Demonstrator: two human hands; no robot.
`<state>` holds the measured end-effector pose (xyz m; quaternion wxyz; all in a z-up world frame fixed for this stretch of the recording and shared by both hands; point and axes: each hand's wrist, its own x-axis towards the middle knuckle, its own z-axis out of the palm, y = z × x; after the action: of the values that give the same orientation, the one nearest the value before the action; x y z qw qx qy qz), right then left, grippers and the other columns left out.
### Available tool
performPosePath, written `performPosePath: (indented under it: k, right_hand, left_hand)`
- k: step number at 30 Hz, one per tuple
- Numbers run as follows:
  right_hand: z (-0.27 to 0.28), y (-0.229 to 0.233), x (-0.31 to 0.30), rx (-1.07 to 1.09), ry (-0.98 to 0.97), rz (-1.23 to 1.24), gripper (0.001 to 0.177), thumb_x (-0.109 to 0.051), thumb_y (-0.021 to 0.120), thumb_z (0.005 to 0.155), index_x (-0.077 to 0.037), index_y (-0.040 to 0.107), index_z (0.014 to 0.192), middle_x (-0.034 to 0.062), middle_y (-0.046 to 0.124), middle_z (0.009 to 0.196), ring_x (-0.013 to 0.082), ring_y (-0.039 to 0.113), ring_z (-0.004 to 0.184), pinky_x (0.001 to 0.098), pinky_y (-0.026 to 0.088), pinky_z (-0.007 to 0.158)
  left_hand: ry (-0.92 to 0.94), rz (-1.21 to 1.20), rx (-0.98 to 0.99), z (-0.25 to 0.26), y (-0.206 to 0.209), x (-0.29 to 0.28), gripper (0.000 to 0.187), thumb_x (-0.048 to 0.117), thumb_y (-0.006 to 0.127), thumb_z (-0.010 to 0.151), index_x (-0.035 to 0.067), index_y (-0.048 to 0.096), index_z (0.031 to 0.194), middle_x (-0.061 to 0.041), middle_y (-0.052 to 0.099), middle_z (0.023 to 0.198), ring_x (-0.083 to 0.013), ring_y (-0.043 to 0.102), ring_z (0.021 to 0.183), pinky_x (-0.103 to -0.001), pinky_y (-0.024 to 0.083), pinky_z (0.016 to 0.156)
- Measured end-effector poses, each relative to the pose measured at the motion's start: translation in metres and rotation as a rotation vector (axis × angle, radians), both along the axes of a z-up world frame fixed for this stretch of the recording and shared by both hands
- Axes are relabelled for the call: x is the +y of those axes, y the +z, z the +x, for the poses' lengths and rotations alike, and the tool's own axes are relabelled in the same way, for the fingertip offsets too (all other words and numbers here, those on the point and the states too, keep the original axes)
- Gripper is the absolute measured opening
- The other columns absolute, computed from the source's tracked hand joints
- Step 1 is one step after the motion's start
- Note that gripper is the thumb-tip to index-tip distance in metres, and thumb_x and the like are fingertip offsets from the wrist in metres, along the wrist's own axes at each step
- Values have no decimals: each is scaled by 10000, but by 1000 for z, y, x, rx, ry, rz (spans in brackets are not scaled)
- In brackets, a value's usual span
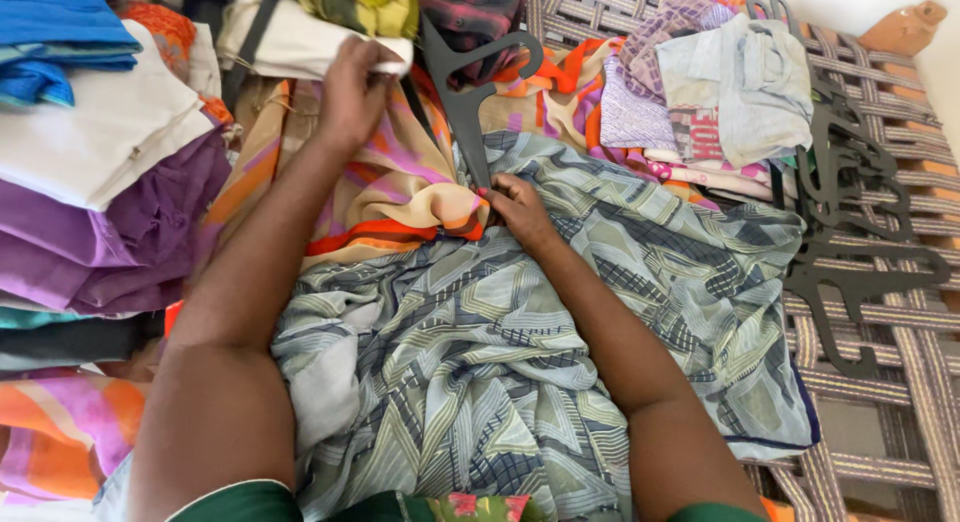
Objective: The person folds a white t-shirt and places it on a hanger, then folds a plaid shirt and hangs it, and finally folds a yellow top and places it on a hanger. The person works on their lap while seated on a woven mat.
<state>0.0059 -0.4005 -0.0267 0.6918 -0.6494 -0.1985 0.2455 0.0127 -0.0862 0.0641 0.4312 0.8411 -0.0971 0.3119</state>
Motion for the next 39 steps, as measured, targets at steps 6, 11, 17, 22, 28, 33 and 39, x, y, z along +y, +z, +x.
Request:
performPosePath:
  k: [6, 11, 17, 22, 28, 33, 39]
  right_hand:
    - [3, -8, 0, -1, 14, 30, 160, -183, 631, 1009, -61, 628, 905, -9, 644, 775, 56, 612, 655, 224, 515, 595]
    - [4, -12, -1, 14, -27, 64, 157, -164, 650, 1013, -50, 616, 911, -6, 631, 776, 59, 597, 650, 233, 499, 573]
    - [-1, -8, -1, -143, -297, 180, 242, -217, 564, 1038, -8, 682, 1065, 13, 661, 849, 68, 569, 664, 221, 444, 570]
    - [-11, 6, -1, -246, -512, 246, 309, -259, 542, 1076, 6, 699, 1108, 1, 619, 862, 60, 510, 660, 225, 407, 520]
    - [-18, 13, -1, -288, -527, 213, 288, -245, 526, 1069, -3, 681, 1085, -15, 576, 835, 65, 487, 669, 233, 392, 563]
    - [-23, 19, -6, -591, -515, 51, 248, -199, 519, 1078, 3, 661, 1096, -14, 549, 839, 67, 445, 707, 248, 379, 646]
    - [4, 29, -22, -274, -791, 330, 233, -249, 492, 1094, -47, 601, 1139, 1, 527, 870, 81, 460, 595, 268, 388, 475]
  left_hand:
    - [-425, 299, 532, -16, 33, -24, 258, 158, 733, 838, 61, 763, 1074, -119, 758, 985, -254, 716, 789, -368, 557, 744]
    - [11, -112, 310, 7, 15, 10, 208, 240, 749, 931, 68, 767, 1045, -97, 775, 990, -195, 725, 778, -363, 576, 729]
    - [660, 391, 72, 0, -19, 95, 338, 211, 794, 871, 106, 695, 1177, -196, 628, 1217, -410, 559, 1149, -525, 461, 930]
    - [703, 486, 299, -1, -26, 116, 533, 496, 848, 880, 86, 650, 1158, -180, 613, 1205, -402, 522, 1147, -608, 366, 924]
    - [715, 455, -38, -2, -16, 112, 552, 369, 938, 758, 107, 615, 1121, -138, 636, 1090, -391, 580, 1070, -597, 404, 927]
    - [552, 180, -161, -9, 8, 103, 446, 68, 909, 897, 47, 533, 1136, -118, 601, 1110, -334, 623, 986, -458, 486, 814]
    - [380, -100, -477, 12, 14, 101, 468, -35, 885, 952, -32, 481, 1189, -112, 614, 1032, -246, 622, 903, -420, 537, 802]
